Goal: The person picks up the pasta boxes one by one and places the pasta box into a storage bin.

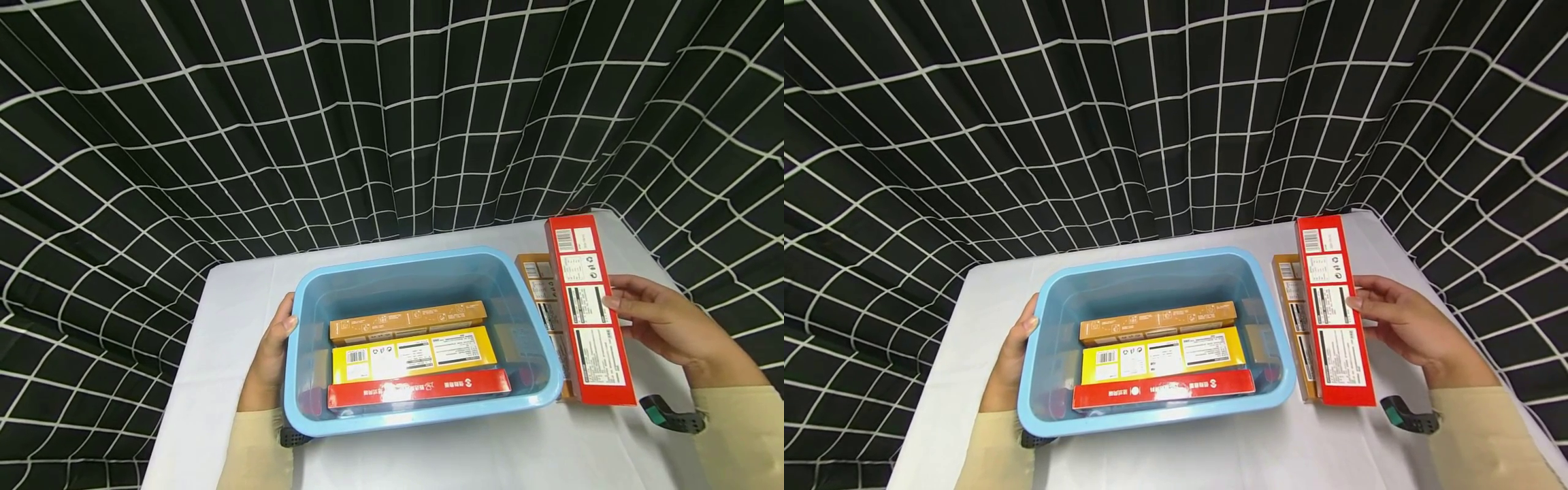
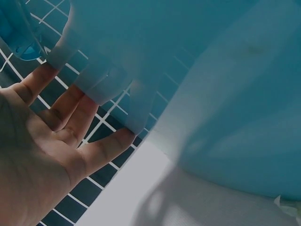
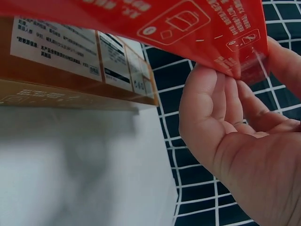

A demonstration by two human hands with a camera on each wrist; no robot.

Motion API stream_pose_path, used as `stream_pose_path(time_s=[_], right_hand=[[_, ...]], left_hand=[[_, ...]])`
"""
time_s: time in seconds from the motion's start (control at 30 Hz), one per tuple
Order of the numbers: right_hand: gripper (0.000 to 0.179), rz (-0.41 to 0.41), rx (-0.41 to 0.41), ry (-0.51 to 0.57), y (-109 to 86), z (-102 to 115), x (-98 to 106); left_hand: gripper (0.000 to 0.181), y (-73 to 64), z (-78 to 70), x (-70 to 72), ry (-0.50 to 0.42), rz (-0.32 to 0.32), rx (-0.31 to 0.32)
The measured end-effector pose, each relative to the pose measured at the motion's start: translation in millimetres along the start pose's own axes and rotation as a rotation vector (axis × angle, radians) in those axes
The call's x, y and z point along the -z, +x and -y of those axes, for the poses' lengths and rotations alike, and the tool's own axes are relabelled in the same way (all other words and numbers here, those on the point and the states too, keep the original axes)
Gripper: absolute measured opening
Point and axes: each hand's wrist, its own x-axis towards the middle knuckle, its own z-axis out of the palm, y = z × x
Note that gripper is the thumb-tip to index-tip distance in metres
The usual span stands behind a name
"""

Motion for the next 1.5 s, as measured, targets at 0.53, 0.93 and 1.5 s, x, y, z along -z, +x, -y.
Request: stream_pose_path(time_s=[0.53,0.93,1.5], right_hand=[[0.039,-0.028,0.057,-0.041,-6.4,17.4,-7.6],[0.04,-0.05,0.105,-0.062,-10.0,29.6,-16.5],[0.045,-0.071,0.107,-0.039,-12.1,41.5,-24.0]], left_hand=[[0.056,-0.2,-0.4,-0.8,0.004,-0.014,0.009],[0.057,-1.4,-0.9,-1.7,0.004,-0.02,0.018],[0.056,-1.4,-0.8,-1.1,-0.003,-0.006,0.015]])
